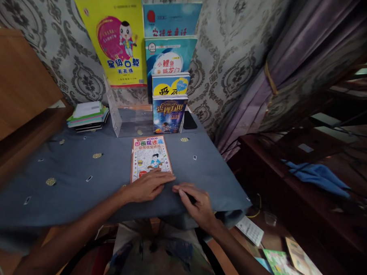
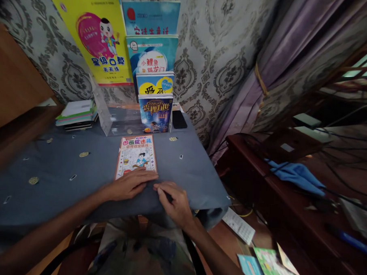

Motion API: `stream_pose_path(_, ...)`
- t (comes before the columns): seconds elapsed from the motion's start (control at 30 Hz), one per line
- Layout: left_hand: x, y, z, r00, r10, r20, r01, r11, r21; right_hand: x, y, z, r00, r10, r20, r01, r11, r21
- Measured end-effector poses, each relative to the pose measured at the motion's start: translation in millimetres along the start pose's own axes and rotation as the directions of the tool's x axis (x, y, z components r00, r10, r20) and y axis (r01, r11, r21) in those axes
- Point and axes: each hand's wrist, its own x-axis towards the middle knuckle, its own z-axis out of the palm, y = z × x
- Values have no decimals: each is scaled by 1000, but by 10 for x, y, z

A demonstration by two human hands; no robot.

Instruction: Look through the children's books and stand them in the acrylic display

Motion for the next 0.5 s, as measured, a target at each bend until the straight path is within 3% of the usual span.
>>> stream_pose_path(0.1, -41, -168, -14, 991, -61, -120, 65, 998, 24, 159, -54, 31, 996, 88, 4, -88, 996, 4)
stream_pose_path(0.17, -58, -344, -25, 977, -104, -189, 120, 990, 75, 305, -74, 104, 996, 74, 43, -74, 997, -7)
stream_pose_path(0.27, -66, -642, -80, 944, -201, -262, 246, 957, 151, 532, -46, 304, 982, -29, 186, 42, 997, -68)
stream_pose_path(0.37, -74, -881, -164, 885, -327, -331, 403, 895, 192, 722, 44, 558, 941, -118, 318, 172, 974, -149)
stream_pose_path(0.5, -100, -1021, -209, 817, -394, -422, 509, 836, 205, 948, 196, 793, 864, -130, 486, 273, 932, -236)
